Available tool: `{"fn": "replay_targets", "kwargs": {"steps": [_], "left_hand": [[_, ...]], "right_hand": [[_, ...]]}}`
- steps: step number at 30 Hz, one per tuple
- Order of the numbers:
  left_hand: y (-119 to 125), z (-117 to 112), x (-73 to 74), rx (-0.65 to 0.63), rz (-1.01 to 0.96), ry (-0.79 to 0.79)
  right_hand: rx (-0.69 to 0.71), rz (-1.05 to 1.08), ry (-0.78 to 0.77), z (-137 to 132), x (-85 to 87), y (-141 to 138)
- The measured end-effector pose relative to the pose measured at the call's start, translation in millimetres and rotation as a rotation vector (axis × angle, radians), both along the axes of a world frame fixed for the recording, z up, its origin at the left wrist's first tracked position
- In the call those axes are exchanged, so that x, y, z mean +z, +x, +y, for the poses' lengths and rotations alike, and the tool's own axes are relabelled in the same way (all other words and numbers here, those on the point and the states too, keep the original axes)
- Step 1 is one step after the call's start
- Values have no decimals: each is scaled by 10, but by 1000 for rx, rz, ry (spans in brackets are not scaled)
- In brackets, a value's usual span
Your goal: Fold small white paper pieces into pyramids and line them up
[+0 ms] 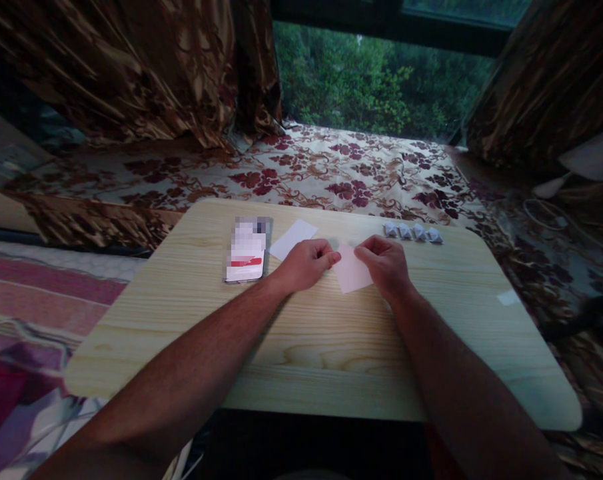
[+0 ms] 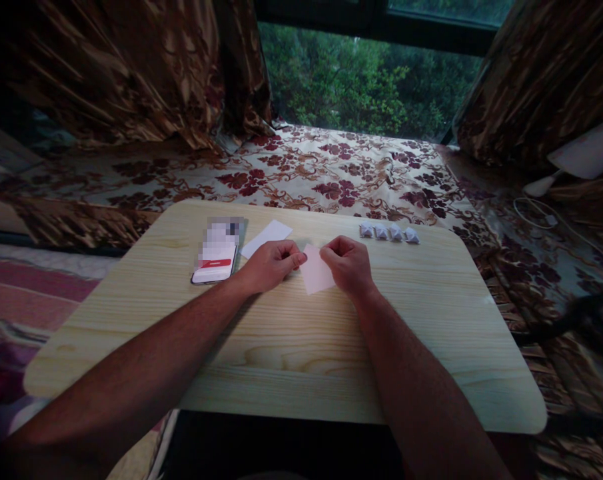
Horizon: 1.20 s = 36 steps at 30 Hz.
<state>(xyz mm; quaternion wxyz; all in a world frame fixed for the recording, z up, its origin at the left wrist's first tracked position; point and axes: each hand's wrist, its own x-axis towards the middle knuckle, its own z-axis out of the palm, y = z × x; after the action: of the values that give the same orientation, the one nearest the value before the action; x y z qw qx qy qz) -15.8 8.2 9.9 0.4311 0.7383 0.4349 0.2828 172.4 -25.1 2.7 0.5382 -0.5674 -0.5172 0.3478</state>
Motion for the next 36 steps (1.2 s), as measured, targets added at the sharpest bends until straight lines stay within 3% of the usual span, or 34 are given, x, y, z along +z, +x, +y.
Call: {"fn": "replay_targets", "kwargs": {"steps": [10,20,29,36], "left_hand": [[29,-30,-15,18,-174,-165],[24,-38,-8,39,-98,-94],[50,-80,60,61,-213,-159],[82,-71,-7,124,-331,-165]], "right_hand": [[-34,36,9,11,15,30],[-18,49,15,2,23,8],[34,22,13,-21,17,-12],[94,-19,18,-35,-5,-37]]}}
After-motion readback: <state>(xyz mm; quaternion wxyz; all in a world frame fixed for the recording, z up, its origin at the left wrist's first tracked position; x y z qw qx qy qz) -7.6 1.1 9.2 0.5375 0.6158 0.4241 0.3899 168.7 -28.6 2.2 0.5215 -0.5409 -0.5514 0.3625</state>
